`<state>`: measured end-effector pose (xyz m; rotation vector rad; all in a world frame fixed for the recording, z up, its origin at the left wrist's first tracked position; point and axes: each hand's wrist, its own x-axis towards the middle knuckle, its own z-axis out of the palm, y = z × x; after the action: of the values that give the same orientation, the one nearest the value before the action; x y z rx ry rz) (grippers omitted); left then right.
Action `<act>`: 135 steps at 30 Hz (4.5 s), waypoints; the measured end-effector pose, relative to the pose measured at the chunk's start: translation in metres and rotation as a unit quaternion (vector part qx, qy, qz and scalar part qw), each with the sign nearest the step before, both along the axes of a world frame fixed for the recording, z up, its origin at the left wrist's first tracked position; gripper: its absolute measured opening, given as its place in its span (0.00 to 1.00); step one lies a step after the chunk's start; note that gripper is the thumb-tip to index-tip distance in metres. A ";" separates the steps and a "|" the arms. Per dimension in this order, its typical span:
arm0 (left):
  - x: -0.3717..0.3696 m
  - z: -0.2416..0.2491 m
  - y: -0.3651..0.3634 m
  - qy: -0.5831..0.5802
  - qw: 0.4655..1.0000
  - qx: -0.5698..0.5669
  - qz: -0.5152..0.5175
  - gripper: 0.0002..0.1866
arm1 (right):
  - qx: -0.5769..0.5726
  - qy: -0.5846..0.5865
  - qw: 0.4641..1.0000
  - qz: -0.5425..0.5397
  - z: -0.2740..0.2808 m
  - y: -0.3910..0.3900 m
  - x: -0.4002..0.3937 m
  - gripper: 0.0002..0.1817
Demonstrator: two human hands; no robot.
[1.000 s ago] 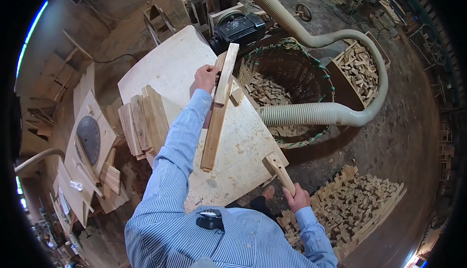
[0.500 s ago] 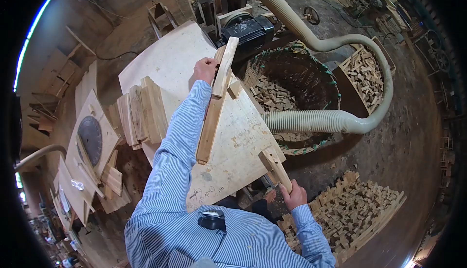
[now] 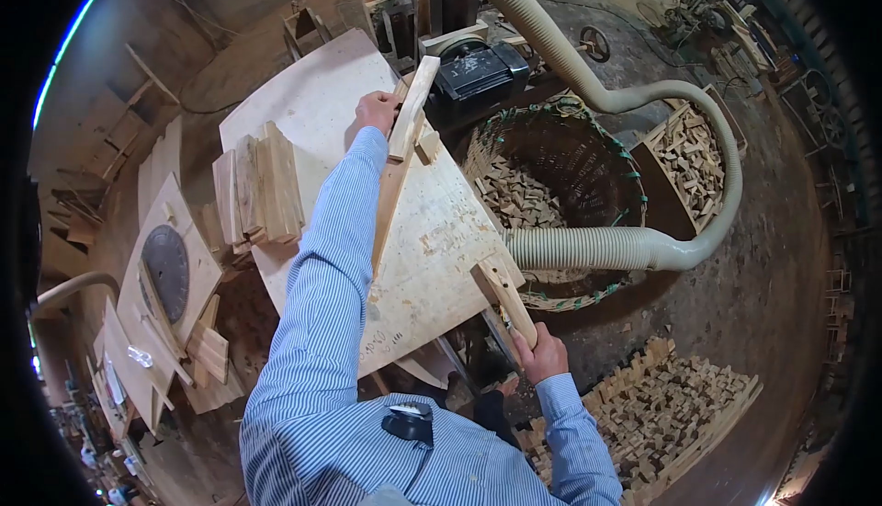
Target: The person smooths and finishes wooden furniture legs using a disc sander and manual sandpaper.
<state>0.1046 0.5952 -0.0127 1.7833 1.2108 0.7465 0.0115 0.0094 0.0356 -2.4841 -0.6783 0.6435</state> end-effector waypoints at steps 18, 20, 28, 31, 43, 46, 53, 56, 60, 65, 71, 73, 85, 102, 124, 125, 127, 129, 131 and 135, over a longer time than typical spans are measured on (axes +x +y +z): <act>-0.015 0.005 -0.026 -0.016 1.000 -0.013 -0.016 0.09 | -0.014 0.009 1.000 -0.010 0.012 -0.009 -0.008 0.27; -0.020 0.009 -0.038 0.037 0.999 0.019 -0.016 0.10 | -0.017 0.016 1.000 -0.017 0.015 -0.015 -0.010 0.26; -0.027 0.000 -0.083 -0.095 0.995 -0.035 -0.008 0.11 | -0.028 -0.003 1.000 -0.013 0.020 -0.054 -0.022 0.24; -0.030 0.004 -0.088 -0.099 0.995 -0.001 -0.003 0.09 | -0.018 0.009 0.999 -0.026 0.022 -0.068 -0.025 0.23; -0.067 0.008 -0.096 -0.036 0.988 0.133 -0.073 0.13 | -0.029 0.012 0.999 -0.027 0.028 -0.094 -0.029 0.24; -0.057 0.001 -0.075 0.013 0.996 0.007 -0.093 0.17 | -0.047 0.017 0.998 -0.025 0.035 -0.075 -0.025 0.24; -0.037 0.040 -0.089 0.175 0.970 0.047 -0.161 0.25 | -0.060 0.020 0.998 -0.030 0.044 -0.069 -0.023 0.24; -0.030 0.041 -0.079 0.155 0.970 0.079 -0.168 0.23 | -0.069 0.023 0.997 -0.027 0.057 -0.056 -0.013 0.24; -0.034 0.023 -0.085 0.084 0.982 0.015 -0.166 0.22 | -0.070 0.022 0.997 -0.025 0.065 -0.059 -0.019 0.24; -0.038 0.032 -0.093 -0.058 0.995 -0.008 -0.077 0.22 | -0.056 0.016 0.998 -0.022 0.061 -0.060 -0.014 0.24; -0.095 0.076 -0.162 -0.211 0.933 -0.257 -0.139 0.25 | -0.048 -0.020 0.998 -0.031 0.053 -0.071 -0.020 0.25; -0.123 0.081 -0.199 -0.171 0.918 -0.308 -0.183 0.26 | -0.037 -0.096 0.995 0.001 0.053 -0.075 -0.018 0.35; -0.183 0.108 -0.363 -0.164 0.907 -0.345 -0.179 0.27 | 0.325 -0.181 0.883 0.285 0.046 0.087 0.044 0.39; -0.174 0.095 -0.395 -0.077 0.969 -0.198 -0.126 0.21 | 0.402 0.414 0.811 -0.097 0.025 0.094 0.048 0.22; -0.182 0.041 -0.287 0.300 0.929 0.188 -0.106 0.44 | 0.300 0.261 0.914 0.077 -0.068 0.329 0.235 0.18; -0.181 0.042 -0.288 0.303 0.929 0.185 -0.105 0.44 | 0.287 0.278 0.913 0.083 -0.062 0.329 0.234 0.18; -0.180 0.045 -0.288 0.307 0.928 0.185 -0.102 0.42 | 0.271 0.297 0.911 0.090 -0.055 0.331 0.232 0.18; -0.180 0.044 -0.288 0.309 0.928 0.183 -0.102 0.42 | 0.249 0.308 0.910 0.122 -0.056 0.335 0.231 0.18; -0.180 0.042 -0.289 0.310 0.928 0.181 -0.102 0.42 | 0.238 0.318 0.905 0.149 -0.057 0.338 0.233 0.18; -0.181 0.041 -0.286 0.293 0.934 0.176 -0.107 0.44 | 0.183 0.281 0.919 0.206 -0.052 0.343 0.232 0.19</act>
<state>-0.0764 0.3093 0.0283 2.5090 1.2711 0.3154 0.2435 0.3519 -0.0161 -1.6975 -0.9832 1.1992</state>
